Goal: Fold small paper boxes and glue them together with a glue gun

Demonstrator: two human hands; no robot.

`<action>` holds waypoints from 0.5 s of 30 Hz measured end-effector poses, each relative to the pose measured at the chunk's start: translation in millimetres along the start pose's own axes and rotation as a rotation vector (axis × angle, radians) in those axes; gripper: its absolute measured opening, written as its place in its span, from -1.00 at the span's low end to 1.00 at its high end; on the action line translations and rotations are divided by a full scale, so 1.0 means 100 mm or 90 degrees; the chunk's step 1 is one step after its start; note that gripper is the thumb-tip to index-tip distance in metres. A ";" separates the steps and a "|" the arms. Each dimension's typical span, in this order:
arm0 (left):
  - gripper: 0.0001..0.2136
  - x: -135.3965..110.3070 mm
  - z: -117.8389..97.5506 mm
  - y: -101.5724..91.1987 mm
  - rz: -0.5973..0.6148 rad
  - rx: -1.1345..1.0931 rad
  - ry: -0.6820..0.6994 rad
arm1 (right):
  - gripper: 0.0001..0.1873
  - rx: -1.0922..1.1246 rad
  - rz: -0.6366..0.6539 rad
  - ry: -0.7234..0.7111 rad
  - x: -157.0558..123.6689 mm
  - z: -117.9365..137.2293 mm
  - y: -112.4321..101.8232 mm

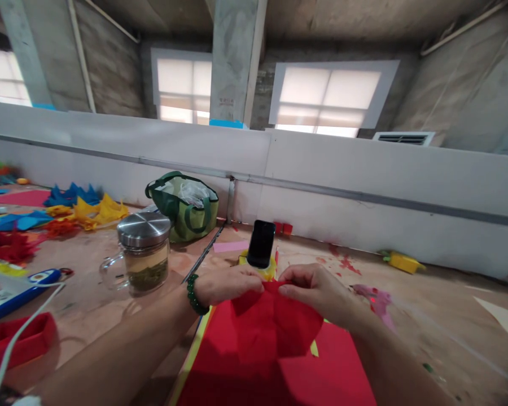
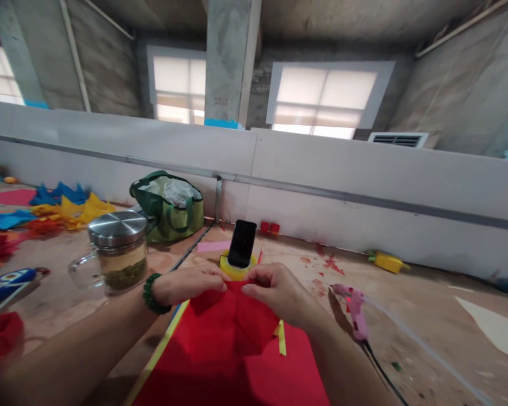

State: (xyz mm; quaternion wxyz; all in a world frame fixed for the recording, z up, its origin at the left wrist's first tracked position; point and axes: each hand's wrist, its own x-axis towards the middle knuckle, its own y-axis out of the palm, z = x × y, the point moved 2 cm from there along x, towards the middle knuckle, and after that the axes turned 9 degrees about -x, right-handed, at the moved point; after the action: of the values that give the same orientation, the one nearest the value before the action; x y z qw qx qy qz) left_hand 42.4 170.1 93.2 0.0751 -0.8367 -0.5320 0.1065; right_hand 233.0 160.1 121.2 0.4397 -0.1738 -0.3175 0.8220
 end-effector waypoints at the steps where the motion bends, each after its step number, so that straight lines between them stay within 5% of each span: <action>1: -0.85 0.00 0.00 0.00 -0.002 0.008 0.002 | -0.74 0.001 -0.001 -0.003 -0.01 0.01 0.00; 15: -0.88 -0.05 -0.10 0.05 0.145 0.018 0.078 | -0.77 -0.023 -0.033 0.011 -0.01 0.02 0.02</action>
State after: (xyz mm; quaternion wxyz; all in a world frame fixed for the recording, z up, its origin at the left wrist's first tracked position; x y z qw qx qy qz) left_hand 48.0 163.5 102.4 0.1070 -0.8956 -0.4260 0.0705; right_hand 230.8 157.7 121.5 0.4605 -0.1806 -0.3329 0.8028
